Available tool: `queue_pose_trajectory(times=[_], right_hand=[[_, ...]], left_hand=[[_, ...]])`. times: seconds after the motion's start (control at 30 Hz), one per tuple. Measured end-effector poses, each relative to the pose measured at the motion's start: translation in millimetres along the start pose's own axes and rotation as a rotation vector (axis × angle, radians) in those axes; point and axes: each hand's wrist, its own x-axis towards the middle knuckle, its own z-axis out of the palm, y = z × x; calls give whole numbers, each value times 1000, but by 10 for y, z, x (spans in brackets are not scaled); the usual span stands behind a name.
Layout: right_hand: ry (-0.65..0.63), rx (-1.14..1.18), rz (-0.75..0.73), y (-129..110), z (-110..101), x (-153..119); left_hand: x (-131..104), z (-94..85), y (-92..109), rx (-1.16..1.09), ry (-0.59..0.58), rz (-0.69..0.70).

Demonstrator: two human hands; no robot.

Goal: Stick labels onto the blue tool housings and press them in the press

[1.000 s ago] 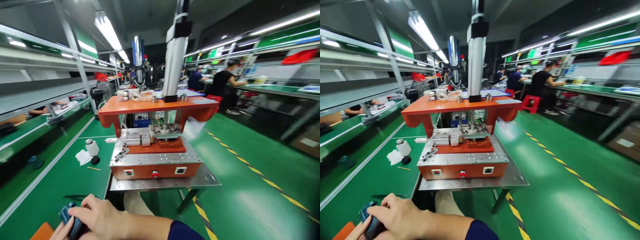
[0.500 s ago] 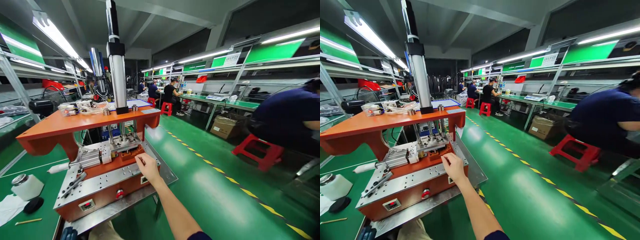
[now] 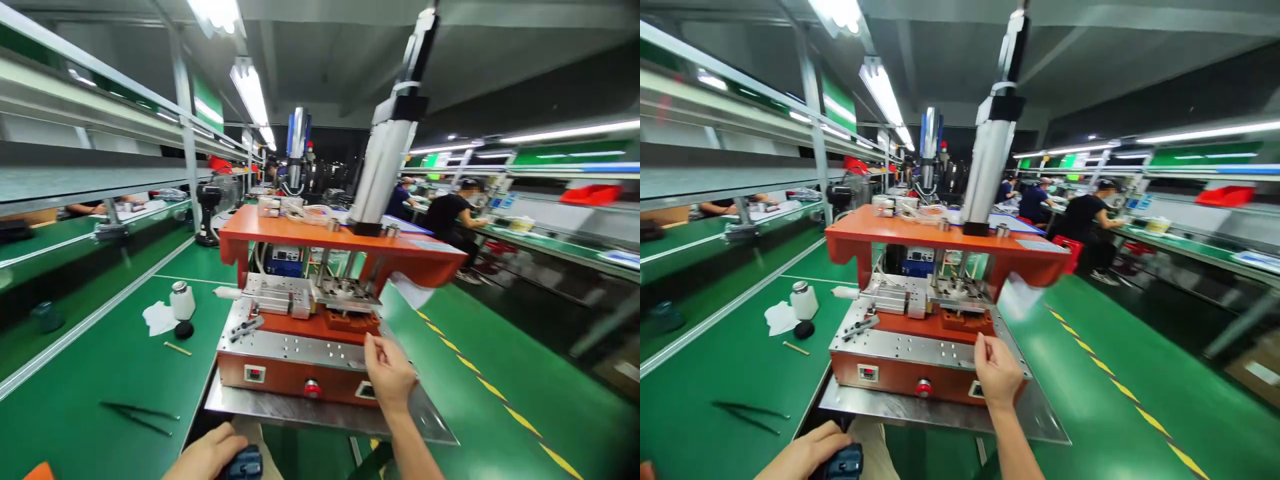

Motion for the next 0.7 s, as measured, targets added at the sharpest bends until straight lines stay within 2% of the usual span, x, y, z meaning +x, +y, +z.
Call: queue_pose_trajectory(times=[0.1,0.2,0.3,0.43,0.53,0.7], right_hand=[[45,-70,16,53,22,-26],[67,-124,40,63,27,-16],[50,-144,50,22,16,22],[19,-154,92,-46,4,54],[20,-162,128,-73,10,59],[35,-148,132,-124,0,44]], left_hand=[[46,50,30,170,-18,14],[76,95,47,318,24,90],[102,153,61,442,28,165],[130,176,105,519,-9,160],[123,82,167,469,-11,133],[33,-237,382,340,-116,40]])
